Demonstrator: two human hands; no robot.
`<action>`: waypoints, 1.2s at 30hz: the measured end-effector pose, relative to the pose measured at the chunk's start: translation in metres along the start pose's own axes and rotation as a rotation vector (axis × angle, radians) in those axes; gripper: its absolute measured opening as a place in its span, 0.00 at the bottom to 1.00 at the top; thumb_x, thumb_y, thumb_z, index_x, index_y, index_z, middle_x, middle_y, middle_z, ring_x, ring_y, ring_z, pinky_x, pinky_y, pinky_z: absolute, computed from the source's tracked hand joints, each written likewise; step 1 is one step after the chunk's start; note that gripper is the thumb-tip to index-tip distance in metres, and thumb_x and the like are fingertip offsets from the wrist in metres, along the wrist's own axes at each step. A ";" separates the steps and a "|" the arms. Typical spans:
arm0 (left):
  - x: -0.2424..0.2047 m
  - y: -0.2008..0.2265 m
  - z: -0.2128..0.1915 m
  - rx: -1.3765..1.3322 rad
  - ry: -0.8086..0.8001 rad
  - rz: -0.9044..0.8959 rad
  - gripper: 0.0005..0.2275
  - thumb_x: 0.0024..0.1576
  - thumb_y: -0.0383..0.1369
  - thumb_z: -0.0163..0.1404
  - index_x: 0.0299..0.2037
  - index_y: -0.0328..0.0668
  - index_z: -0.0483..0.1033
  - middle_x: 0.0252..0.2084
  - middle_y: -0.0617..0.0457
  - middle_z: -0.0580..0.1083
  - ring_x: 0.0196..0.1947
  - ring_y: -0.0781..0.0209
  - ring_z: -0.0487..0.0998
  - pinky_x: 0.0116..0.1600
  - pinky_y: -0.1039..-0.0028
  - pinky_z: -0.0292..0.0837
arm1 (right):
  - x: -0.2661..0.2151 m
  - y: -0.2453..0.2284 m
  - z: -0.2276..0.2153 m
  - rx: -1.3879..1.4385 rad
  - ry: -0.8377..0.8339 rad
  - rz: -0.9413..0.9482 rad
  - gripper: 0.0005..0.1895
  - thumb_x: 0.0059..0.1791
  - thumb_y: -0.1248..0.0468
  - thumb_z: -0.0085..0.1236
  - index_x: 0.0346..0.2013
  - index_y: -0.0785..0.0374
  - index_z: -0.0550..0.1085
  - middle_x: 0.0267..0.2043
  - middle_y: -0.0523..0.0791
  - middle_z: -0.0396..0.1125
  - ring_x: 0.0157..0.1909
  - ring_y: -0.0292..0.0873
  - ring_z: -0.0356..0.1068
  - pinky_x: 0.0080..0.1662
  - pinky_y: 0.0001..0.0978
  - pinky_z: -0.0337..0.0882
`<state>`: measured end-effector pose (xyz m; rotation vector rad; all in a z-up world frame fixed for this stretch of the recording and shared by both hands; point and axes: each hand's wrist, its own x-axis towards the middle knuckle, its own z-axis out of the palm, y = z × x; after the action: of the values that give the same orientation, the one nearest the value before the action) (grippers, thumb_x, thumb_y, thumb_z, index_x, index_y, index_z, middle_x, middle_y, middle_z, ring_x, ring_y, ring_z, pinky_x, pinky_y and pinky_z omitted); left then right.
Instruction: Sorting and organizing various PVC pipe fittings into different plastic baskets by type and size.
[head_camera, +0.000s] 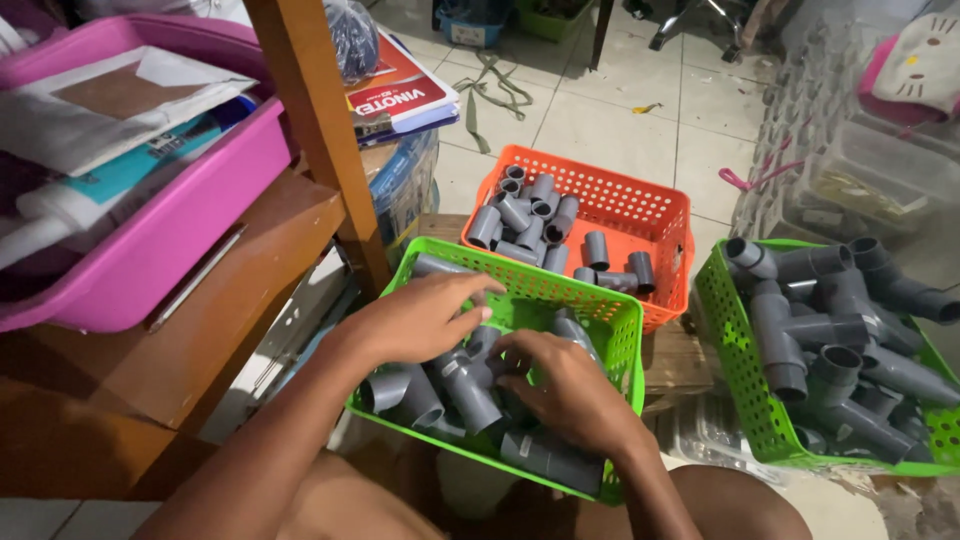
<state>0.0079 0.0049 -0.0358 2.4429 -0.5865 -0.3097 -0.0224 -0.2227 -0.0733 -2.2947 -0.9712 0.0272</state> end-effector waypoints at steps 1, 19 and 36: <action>0.000 -0.001 0.000 -0.005 0.012 0.009 0.19 0.63 0.37 0.42 0.64 0.47 0.70 0.57 0.48 0.77 0.58 0.48 0.76 0.58 0.60 0.67 | 0.000 -0.004 -0.003 0.071 -0.003 -0.004 0.14 0.46 0.66 0.63 0.46 0.58 0.74 0.45 0.44 0.77 0.45 0.46 0.76 0.49 0.37 0.71; -0.018 0.039 -0.017 -0.863 0.100 -0.164 0.42 0.54 0.49 0.55 0.75 0.43 0.48 0.70 0.26 0.57 0.62 0.30 0.71 0.56 0.54 0.76 | 0.013 0.021 -0.018 0.630 0.697 0.096 0.12 0.50 0.73 0.61 0.48 0.72 0.71 0.40 0.50 0.71 0.46 0.44 0.73 0.52 0.41 0.77; 0.022 -0.008 -0.009 -1.261 0.509 -0.283 0.29 0.57 0.48 0.56 0.61 0.36 0.63 0.43 0.52 0.65 0.37 0.54 0.75 0.37 0.49 0.85 | 0.173 0.113 -0.025 -0.093 0.183 0.110 0.27 0.48 0.70 0.55 0.64 0.62 0.71 0.53 0.61 0.71 0.50 0.65 0.75 0.50 0.60 0.74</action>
<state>0.0334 0.0047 -0.0351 1.2619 0.1891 -0.0890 0.1819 -0.1827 -0.0798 -2.3852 -0.7661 -0.1828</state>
